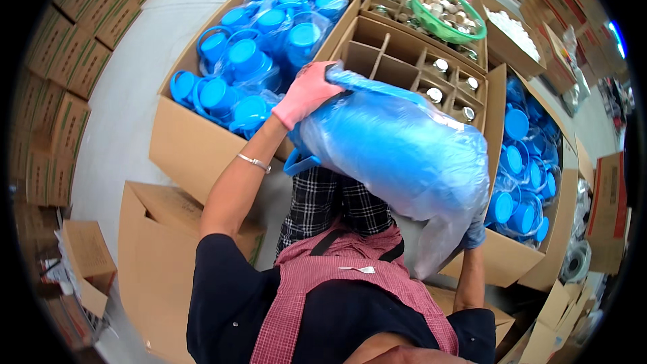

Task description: The person assembles flasks by placing the inner vessel into a blue plastic casing, screwing on a cap, and placing the completed flasks into a cardboard box.

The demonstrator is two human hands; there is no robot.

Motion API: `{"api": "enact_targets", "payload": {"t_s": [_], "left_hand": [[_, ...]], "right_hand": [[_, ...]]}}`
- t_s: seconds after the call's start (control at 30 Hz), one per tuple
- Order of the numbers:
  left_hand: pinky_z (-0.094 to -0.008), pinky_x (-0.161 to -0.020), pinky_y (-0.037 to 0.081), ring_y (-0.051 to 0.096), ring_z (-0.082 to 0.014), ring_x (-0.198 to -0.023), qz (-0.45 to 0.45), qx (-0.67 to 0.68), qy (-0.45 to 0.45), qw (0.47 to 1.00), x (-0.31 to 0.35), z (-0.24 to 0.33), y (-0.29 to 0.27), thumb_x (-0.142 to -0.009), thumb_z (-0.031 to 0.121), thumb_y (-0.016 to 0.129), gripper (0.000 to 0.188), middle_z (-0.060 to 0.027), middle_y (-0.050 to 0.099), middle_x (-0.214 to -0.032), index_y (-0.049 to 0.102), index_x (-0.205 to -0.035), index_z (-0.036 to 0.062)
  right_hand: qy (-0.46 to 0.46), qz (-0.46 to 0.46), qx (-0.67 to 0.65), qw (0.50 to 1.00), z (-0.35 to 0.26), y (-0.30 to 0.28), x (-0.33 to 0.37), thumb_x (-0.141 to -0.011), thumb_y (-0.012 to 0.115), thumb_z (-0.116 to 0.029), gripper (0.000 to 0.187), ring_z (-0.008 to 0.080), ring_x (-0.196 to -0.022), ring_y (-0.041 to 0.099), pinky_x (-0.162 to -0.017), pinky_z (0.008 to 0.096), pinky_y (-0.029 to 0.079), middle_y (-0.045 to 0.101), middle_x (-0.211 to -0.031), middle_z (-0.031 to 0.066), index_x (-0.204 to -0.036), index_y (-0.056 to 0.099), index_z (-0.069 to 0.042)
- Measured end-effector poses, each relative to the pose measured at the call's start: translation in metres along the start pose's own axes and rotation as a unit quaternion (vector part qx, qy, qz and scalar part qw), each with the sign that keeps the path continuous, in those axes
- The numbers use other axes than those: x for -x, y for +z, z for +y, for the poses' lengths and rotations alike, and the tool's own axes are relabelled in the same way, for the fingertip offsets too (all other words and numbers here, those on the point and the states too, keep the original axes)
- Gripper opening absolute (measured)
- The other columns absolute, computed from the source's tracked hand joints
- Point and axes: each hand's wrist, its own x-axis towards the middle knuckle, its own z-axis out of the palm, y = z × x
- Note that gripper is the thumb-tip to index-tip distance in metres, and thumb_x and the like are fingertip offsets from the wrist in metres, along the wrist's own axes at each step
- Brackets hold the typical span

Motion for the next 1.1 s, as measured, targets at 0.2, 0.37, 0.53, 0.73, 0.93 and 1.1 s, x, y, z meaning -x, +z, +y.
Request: {"api": "enact_targets", "payload": {"t_s": [0.2,0.37,0.53,0.73,0.93,1.1], "left_hand": [[-0.0379,-0.073,0.046,0.060,-0.0313,-0.076,-0.060,0.006,-0.014,0.998,-0.012,-0.004,-0.005,-0.074,0.028,0.066,0.028,-0.0159,0.064,-0.080,0.061,-0.082,0.0021],[-0.0358,-0.077,0.046,0.060,-0.0272,-0.080,-0.092,-0.011,-0.044,0.995,-0.015,-0.003,-0.003,-0.075,0.027,0.067,0.032,-0.0157,0.064,-0.086,0.064,-0.095,0.0012],[-0.0369,-0.093,0.046,0.061,-0.0328,-0.103,-0.031,-0.082,-0.018,0.996,0.001,0.018,0.010,-0.070,0.025,0.069,0.050,-0.0201,0.065,-0.107,0.064,-0.115,0.0035],[-0.0401,-0.085,0.050,0.064,-0.0345,-0.093,0.031,-0.128,-0.048,0.990,-0.007,0.012,0.014,-0.069,0.028,0.071,0.040,-0.0199,0.067,-0.094,0.067,-0.101,0.0041],[-0.0369,-0.074,0.051,0.066,-0.0309,-0.081,0.105,0.108,-0.220,0.964,0.006,-0.091,-0.038,-0.075,0.037,0.070,0.039,-0.0177,0.068,-0.083,0.068,-0.091,0.0005],[-0.0394,-0.079,0.051,0.061,-0.0399,-0.098,-0.036,-0.229,-0.061,0.971,0.058,-0.132,-0.072,-0.084,0.013,0.058,0.026,-0.0221,0.063,-0.110,0.067,-0.108,0.0090]], "right_hand": [[0.002,-0.019,-0.010,1.000,-0.005,-0.010,-0.022,-0.093,0.054,-0.026,0.046,0.0307,-0.112,0.056,-0.100,0.0371,0.041,0.057,-0.123,0.0153,-0.129,0.049,0.002],[0.009,-0.033,-0.022,0.999,-0.006,0.002,-0.031,-0.094,0.053,-0.026,0.045,0.0308,-0.112,0.056,-0.101,0.0370,0.040,0.056,-0.124,0.0148,-0.129,0.049,0.002],[0.030,-0.028,-0.048,0.998,-0.002,0.017,-0.029,-0.094,0.052,-0.027,0.045,0.0309,-0.112,0.055,-0.101,0.0370,0.040,0.056,-0.124,0.0143,-0.128,0.048,0.002],[0.087,0.014,-0.269,0.959,-0.018,0.055,-0.082,-0.094,0.051,-0.028,0.045,0.0311,-0.113,0.055,-0.102,0.0368,0.039,0.056,-0.125,0.0137,-0.128,0.048,0.002],[0.210,-0.143,-0.450,0.856,-0.066,0.207,-0.098,-0.095,0.050,-0.028,0.045,0.0312,-0.113,0.055,-0.103,0.0367,0.038,0.055,-0.125,0.0131,-0.128,0.048,0.002],[-0.129,-0.252,-0.220,0.934,-0.113,0.286,-0.092,-0.087,0.062,-0.034,0.080,0.0323,-0.137,0.028,-0.110,0.0412,0.030,0.029,-0.147,0.0176,-0.148,0.020,-0.003]]}}
